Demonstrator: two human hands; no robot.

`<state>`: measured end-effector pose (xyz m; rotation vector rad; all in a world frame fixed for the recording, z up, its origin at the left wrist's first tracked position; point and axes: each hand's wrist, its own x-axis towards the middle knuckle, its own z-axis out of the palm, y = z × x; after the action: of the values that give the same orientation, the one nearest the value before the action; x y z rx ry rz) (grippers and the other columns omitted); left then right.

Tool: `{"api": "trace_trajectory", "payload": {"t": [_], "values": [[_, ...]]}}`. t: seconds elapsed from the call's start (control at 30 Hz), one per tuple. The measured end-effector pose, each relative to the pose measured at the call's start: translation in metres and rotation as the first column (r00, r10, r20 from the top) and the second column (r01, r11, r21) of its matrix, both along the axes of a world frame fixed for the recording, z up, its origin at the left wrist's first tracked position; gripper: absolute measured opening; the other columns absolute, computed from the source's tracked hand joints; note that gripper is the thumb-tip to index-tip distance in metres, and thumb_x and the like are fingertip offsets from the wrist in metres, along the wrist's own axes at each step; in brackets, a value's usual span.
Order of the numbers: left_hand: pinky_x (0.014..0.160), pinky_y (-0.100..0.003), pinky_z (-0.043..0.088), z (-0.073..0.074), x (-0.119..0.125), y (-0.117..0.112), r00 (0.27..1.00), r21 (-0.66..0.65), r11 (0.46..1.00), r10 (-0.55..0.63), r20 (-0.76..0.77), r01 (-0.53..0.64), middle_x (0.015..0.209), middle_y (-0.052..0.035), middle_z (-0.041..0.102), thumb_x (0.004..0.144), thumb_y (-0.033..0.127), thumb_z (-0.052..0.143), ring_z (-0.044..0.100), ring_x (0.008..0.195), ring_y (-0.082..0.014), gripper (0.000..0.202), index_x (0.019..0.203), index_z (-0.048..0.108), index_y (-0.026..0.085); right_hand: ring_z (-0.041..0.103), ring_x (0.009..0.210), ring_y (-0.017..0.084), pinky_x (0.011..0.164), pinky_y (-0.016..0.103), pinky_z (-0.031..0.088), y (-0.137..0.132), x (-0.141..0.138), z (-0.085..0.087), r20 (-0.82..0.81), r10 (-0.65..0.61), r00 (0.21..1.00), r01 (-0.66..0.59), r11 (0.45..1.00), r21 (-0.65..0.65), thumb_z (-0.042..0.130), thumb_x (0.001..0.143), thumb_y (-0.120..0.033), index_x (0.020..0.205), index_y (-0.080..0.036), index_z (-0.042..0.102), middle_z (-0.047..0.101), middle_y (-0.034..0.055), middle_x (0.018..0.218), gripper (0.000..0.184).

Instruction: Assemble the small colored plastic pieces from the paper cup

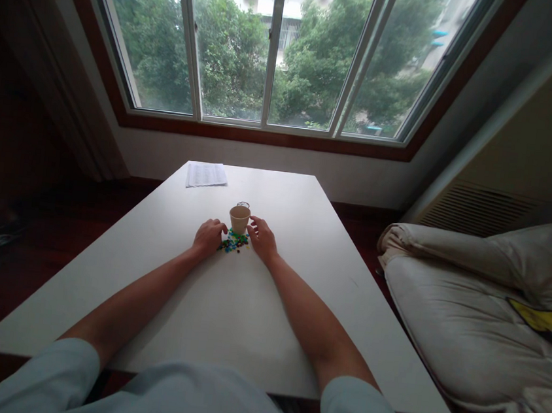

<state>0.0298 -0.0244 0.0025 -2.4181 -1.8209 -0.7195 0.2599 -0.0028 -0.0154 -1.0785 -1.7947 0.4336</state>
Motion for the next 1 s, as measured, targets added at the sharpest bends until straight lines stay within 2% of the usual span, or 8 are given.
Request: {"api": "trace_trajectory", "payload": {"t": [0.1,0.23,0.4,0.63,0.7,0.77,0.87,1.0], "values": [[0.088,-0.036,0.044,0.001,-0.004,0.000,0.996,-0.039,0.995,0.094,0.001,-0.094,0.105,-0.0091,0.068,0.089,0.003,0.053,0.057,0.103,-0.0251,0.031,0.097,0.074,0.023,0.068,0.087,0.018,0.077,0.032,0.057,-0.002,0.000,0.003,0.004,-0.009,1.000,0.009,1.000,-0.012,0.051,0.101,-0.042,0.136,-0.023,0.061,0.069,0.0087,0.115,0.041],[0.086,-0.034,0.044,-0.002,-0.005,0.000,0.991,-0.123,0.983,0.134,-0.003,-0.133,0.109,-0.0086,0.067,0.088,0.005,0.056,0.058,0.105,-0.0246,0.027,0.099,0.073,0.023,0.068,0.087,0.018,0.078,0.032,0.058,-0.004,0.000,0.005,0.005,-0.011,1.000,0.011,1.000,-0.017,0.051,0.101,-0.042,0.137,-0.023,0.061,0.069,0.0090,0.115,0.042],[0.081,-0.033,0.045,-0.005,-0.003,0.002,0.990,-0.166,0.976,0.142,0.011,-0.138,0.112,-0.0081,0.068,0.093,0.009,0.049,0.060,0.104,-0.0240,0.029,0.104,0.071,0.024,0.068,0.087,0.018,0.078,0.031,0.057,-0.004,0.000,0.006,0.020,-0.016,1.000,0.016,1.000,-0.022,0.050,0.101,-0.041,0.137,-0.022,0.061,0.069,0.0092,0.115,0.042],[0.084,-0.033,0.047,-0.004,0.000,0.000,0.997,-0.140,0.987,0.082,0.009,-0.080,0.110,-0.0101,0.068,0.098,0.025,0.051,0.060,0.105,-0.0245,0.021,0.101,0.072,0.023,0.067,0.084,0.018,0.076,0.030,0.055,-0.006,-0.001,0.010,0.027,-0.046,0.999,0.047,0.998,-0.032,0.050,0.100,-0.040,0.134,-0.021,0.062,0.070,0.0090,0.114,0.041],[0.084,-0.033,0.047,-0.003,0.001,0.000,0.996,-0.136,0.987,0.089,0.011,-0.087,0.110,-0.0099,0.068,0.098,0.026,0.051,0.061,0.104,-0.0239,0.023,0.100,0.073,0.023,0.065,0.082,0.018,0.077,0.030,0.053,-0.007,-0.001,0.011,0.042,-0.091,0.995,0.091,0.996,-0.008,0.049,0.101,-0.039,0.127,-0.021,0.065,0.071,0.0083,0.109,0.036],[0.083,-0.032,0.047,-0.002,-0.002,0.002,0.995,-0.138,0.986,0.100,0.026,-0.095,0.110,-0.0095,0.070,0.098,0.027,0.050,0.062,0.104,-0.0230,0.024,0.101,0.074,0.023,0.061,0.079,0.018,0.077,0.030,0.050,-0.007,0.000,0.012,0.082,-0.151,0.985,0.149,0.988,0.030,0.046,0.102,-0.039,0.107,-0.020,0.070,0.071,0.0070,0.097,0.030],[0.082,-0.030,0.047,0.001,-0.012,0.008,0.988,-0.157,0.979,0.141,0.062,-0.130,0.109,-0.0081,0.073,0.098,0.028,0.049,0.064,0.099,-0.0216,0.026,0.105,0.074,0.023,0.054,0.070,0.017,0.072,0.028,0.044,-0.007,0.002,0.012,0.150,-0.198,0.969,0.189,0.979,0.072,0.045,0.102,-0.039,0.078,-0.021,0.063,0.064,0.0036,0.078,0.035],[0.076,-0.029,0.045,0.009,-0.030,0.016,0.993,-0.297,0.952,0.097,0.061,-0.074,0.098,-0.0049,0.076,0.096,0.032,0.051,0.066,0.090,-0.0208,0.028,0.108,0.075,0.025,0.048,0.065,0.015,0.068,0.027,0.038,-0.006,0.002,0.010,0.177,-0.173,0.969,0.160,0.984,0.084,0.047,0.101,-0.038,0.069,-0.022,0.054,0.058,0.0011,0.071,0.037]]}}
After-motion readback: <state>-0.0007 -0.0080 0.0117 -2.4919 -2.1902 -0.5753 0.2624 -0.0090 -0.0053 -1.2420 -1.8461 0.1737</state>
